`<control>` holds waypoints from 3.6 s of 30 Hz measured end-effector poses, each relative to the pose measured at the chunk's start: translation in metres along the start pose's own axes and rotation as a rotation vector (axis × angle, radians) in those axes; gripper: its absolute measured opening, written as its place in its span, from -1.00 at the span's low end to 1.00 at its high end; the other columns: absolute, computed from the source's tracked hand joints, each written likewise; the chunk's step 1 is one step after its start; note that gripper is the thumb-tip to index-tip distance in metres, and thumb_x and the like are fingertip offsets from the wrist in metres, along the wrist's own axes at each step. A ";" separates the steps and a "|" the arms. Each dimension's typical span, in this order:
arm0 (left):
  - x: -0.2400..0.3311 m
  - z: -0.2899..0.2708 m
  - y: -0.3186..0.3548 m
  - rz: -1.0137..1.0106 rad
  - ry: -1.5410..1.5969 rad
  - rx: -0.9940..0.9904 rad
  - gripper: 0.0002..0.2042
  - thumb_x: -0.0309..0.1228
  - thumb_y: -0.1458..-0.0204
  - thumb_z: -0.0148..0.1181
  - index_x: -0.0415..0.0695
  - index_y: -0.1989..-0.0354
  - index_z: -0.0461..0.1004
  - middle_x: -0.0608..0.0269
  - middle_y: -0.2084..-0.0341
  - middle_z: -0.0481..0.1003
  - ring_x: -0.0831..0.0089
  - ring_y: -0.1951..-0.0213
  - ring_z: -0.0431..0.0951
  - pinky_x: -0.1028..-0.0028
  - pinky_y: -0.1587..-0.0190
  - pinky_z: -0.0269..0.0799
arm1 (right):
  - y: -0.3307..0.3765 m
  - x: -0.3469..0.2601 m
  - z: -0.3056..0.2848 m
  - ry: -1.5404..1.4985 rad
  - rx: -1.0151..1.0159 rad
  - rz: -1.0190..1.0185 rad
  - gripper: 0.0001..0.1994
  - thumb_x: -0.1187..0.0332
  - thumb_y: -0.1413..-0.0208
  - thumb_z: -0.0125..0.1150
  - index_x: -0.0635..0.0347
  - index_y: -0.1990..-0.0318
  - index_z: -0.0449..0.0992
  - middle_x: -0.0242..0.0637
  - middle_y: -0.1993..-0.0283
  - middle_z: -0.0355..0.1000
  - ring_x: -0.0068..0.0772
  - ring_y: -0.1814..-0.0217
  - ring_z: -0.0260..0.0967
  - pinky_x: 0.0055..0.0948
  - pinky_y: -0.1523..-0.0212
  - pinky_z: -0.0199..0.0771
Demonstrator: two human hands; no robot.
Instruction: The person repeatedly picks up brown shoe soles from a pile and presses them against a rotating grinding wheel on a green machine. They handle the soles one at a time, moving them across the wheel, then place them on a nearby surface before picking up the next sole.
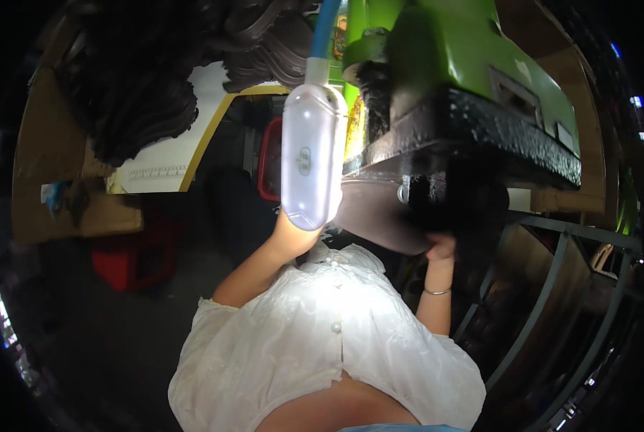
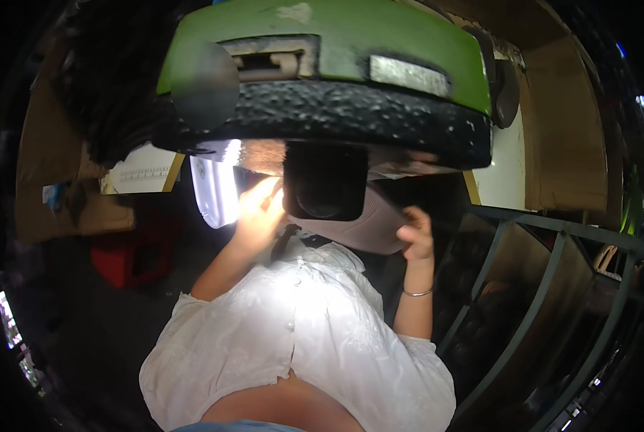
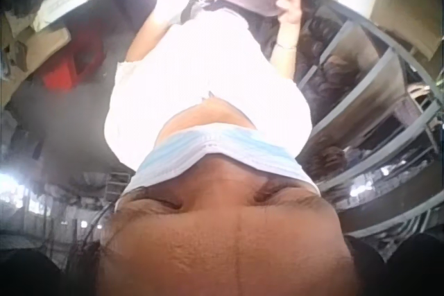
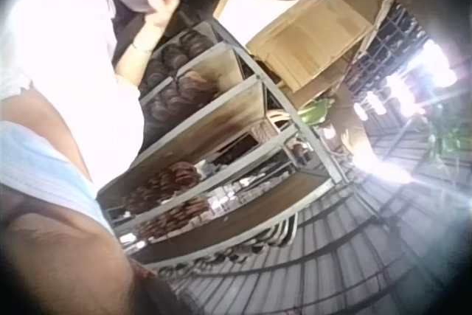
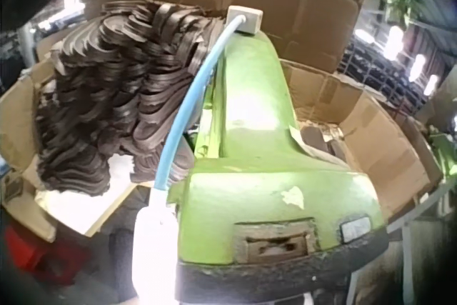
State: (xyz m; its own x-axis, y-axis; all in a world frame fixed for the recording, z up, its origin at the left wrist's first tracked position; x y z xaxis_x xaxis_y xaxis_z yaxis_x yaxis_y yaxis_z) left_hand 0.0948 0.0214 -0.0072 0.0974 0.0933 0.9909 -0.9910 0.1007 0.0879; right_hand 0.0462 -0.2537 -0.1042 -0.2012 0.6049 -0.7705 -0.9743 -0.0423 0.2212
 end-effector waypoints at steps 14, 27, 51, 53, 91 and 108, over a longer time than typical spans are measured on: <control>-0.017 -0.071 0.022 -0.023 0.041 0.022 -0.78 -0.43 -0.13 -0.30 -0.32 0.18 0.21 0.13 0.51 0.44 0.50 0.60 0.46 0.56 0.52 0.43 | -0.043 -0.048 0.141 -0.151 -0.021 -0.377 -0.54 0.22 0.22 -0.09 0.37 0.16 0.29 -0.11 0.23 0.35 -0.29 0.21 0.34 -0.42 0.16 0.35; -0.134 -0.017 0.043 -0.348 -0.309 -0.445 -0.72 -0.49 0.22 0.11 -0.27 0.25 0.44 0.17 0.49 0.51 0.43 0.42 0.49 0.46 0.34 0.38 | -0.048 -0.026 0.205 0.360 -0.200 -0.235 -0.55 0.52 0.15 0.18 0.29 0.04 0.19 -0.32 0.18 0.31 -0.56 0.18 0.28 -0.56 0.13 0.30; 0.310 -0.181 -0.140 0.653 -1.103 1.148 -0.47 0.00 0.17 0.12 -0.18 0.13 0.34 0.01 0.37 0.48 0.05 0.26 0.46 0.22 0.20 0.34 | 0.013 -0.164 -0.098 0.376 0.826 -0.686 -0.53 0.15 -0.16 -0.13 0.06 -0.18 0.04 -0.09 0.27 0.37 -0.43 0.43 0.31 -0.56 0.46 0.31; 0.326 -0.198 -0.163 0.442 -1.180 1.096 -0.47 0.01 0.26 0.12 -0.19 0.21 0.41 -0.09 0.32 0.48 0.04 0.22 0.48 0.23 0.17 0.36 | -0.002 -0.146 -0.079 0.361 0.759 -0.621 -0.56 0.17 -0.15 -0.12 0.07 -0.16 0.11 -0.16 0.31 0.37 -0.49 0.46 0.32 -0.60 0.46 0.32; 0.004 0.014 -0.007 0.067 0.083 -0.160 -0.74 -0.48 0.03 0.14 -0.27 0.14 0.38 0.23 0.27 0.43 0.50 0.24 0.41 0.54 0.17 0.34 | 0.017 0.013 -0.013 0.040 0.107 0.116 -0.33 0.71 0.52 0.04 0.41 0.00 0.24 -0.13 0.14 0.38 -0.20 0.10 0.35 -0.36 0.05 0.36; -0.058 -0.101 0.032 -0.331 0.039 0.081 -0.72 -0.64 0.15 -0.18 -0.26 0.21 0.33 0.37 0.46 0.39 0.72 0.46 0.28 0.70 0.41 0.18 | -0.032 -0.051 0.180 0.540 -0.274 -0.394 -0.65 0.51 0.14 0.13 0.37 0.11 0.35 -0.28 0.18 0.37 -0.54 0.15 0.30 -0.54 0.08 0.27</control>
State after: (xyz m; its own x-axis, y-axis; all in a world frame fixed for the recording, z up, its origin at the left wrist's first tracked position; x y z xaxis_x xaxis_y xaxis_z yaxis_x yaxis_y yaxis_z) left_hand 0.0668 0.1190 -0.0724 0.4171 0.1070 0.9025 -0.9088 0.0528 0.4138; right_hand 0.1061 -0.1399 0.0354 0.2177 0.1420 -0.9656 -0.9608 -0.1430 -0.2376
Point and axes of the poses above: each hand's wrist, its own y-axis away from the middle knuckle, its own z-axis out of the palm, x = y × z, the point moved 10 cm from there along -y, towards the middle knuckle
